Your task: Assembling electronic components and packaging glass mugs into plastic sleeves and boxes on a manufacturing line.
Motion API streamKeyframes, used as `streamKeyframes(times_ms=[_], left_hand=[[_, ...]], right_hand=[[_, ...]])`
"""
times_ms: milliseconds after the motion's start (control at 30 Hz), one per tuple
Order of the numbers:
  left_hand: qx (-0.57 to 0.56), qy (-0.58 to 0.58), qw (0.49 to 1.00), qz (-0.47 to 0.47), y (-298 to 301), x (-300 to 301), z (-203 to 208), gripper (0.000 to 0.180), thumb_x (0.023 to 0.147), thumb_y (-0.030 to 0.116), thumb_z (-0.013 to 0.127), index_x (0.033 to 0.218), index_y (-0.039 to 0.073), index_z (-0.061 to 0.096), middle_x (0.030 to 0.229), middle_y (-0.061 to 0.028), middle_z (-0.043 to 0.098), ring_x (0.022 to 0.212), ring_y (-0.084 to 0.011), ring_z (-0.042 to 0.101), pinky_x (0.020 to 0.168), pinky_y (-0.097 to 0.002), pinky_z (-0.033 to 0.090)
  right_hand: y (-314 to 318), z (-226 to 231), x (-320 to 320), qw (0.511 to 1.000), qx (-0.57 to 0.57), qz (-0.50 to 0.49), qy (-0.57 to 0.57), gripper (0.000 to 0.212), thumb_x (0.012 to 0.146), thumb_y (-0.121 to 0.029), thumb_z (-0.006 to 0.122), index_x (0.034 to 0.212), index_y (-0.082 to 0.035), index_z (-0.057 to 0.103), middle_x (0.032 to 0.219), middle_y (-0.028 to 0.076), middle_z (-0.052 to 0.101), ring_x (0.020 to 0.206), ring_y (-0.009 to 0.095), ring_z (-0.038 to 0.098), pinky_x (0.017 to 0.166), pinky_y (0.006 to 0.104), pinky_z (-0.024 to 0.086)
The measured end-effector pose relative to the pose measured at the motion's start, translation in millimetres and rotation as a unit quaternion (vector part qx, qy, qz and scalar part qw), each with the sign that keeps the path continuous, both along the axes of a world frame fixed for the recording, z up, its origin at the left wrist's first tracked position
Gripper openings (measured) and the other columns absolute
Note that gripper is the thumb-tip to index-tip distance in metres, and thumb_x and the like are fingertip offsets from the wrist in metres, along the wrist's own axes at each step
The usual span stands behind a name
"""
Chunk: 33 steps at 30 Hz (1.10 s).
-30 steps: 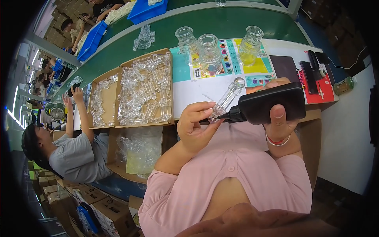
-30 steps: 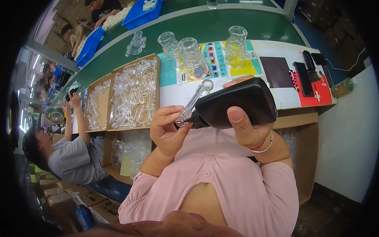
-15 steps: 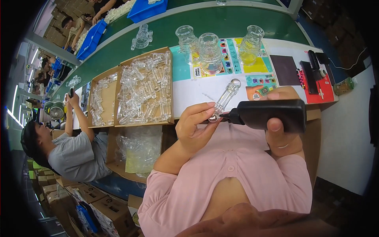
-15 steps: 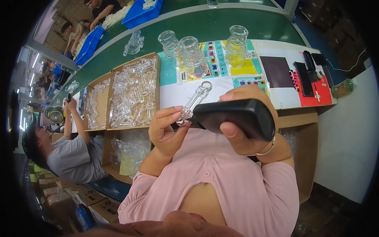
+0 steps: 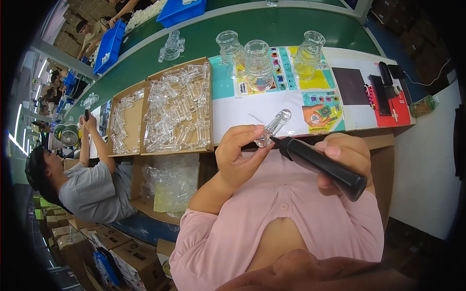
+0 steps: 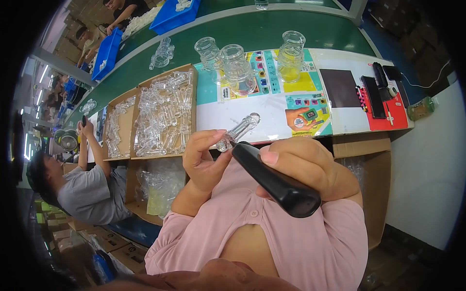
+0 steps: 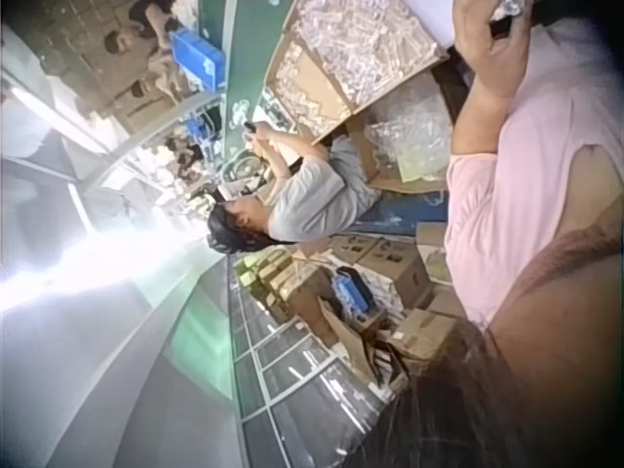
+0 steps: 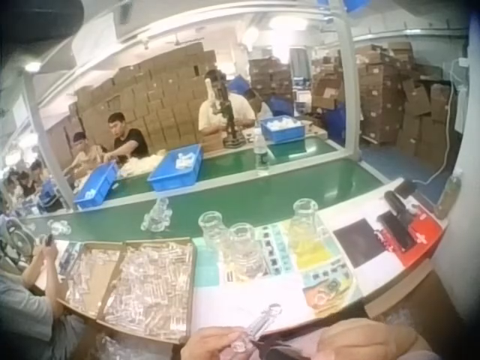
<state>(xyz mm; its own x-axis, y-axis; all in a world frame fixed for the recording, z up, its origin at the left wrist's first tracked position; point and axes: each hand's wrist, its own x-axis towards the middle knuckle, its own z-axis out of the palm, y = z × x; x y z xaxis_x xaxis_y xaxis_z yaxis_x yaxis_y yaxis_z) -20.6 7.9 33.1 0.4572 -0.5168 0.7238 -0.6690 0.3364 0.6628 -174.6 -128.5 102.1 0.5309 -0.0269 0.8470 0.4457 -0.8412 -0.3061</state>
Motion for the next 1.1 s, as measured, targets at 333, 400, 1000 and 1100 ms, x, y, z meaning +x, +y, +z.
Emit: streamKeyframes(times_ms=[333,400,1000,1100], left_hand=[[0.013,0.281,0.941,-0.19,8,-1,-2,0.037,0.071,-0.004,0.067,0.106,-0.002,0.055,0.102,-0.0109,0.052,0.089,-0.0172,0.057,0.077,-0.0264,0.047],[0.033,0.324,0.919,-0.22,9,-1,0,0.037,0.073,-0.003,0.066,0.108,-0.003,0.054,0.104,-0.0104,0.051,0.09,-0.0167,0.057,0.078,-0.0263,0.047],[0.016,0.398,0.872,-0.284,9,0,2,0.038,0.074,0.002,0.068,0.108,-0.006,0.052,0.1,-0.0083,0.052,0.089,-0.0135,0.056,0.079,-0.0248,0.046],[0.021,0.392,0.878,-0.275,10,0,3,0.038,0.073,0.001,0.068,0.108,-0.006,0.052,0.1,-0.0085,0.052,0.09,-0.0143,0.056,0.08,-0.0256,0.046]], right_hand=[[1,-7,-7,0.989,0.121,0.069,-0.04,0.05,0.069,-0.019,0.075,0.107,-0.003,0.048,0.093,0.013,0.054,0.075,0.021,0.058,0.064,0.029,0.049],[0,-6,-8,0.988,0.123,0.081,-0.034,0.05,0.069,-0.019,0.075,0.106,-0.003,0.048,0.093,0.013,0.054,0.075,0.022,0.058,0.063,0.0293,0.049],[-1,-12,3,0.991,-0.001,0.101,-0.09,0.045,0.078,-0.028,0.064,0.106,0.001,0.044,0.093,0.017,0.052,0.062,0.023,0.054,0.049,0.0291,0.046],[1,-14,3,0.991,0.01,0.095,-0.097,0.045,0.078,-0.028,0.065,0.105,0.001,0.044,0.093,0.017,0.052,0.062,0.023,0.054,0.05,0.0294,0.046]])
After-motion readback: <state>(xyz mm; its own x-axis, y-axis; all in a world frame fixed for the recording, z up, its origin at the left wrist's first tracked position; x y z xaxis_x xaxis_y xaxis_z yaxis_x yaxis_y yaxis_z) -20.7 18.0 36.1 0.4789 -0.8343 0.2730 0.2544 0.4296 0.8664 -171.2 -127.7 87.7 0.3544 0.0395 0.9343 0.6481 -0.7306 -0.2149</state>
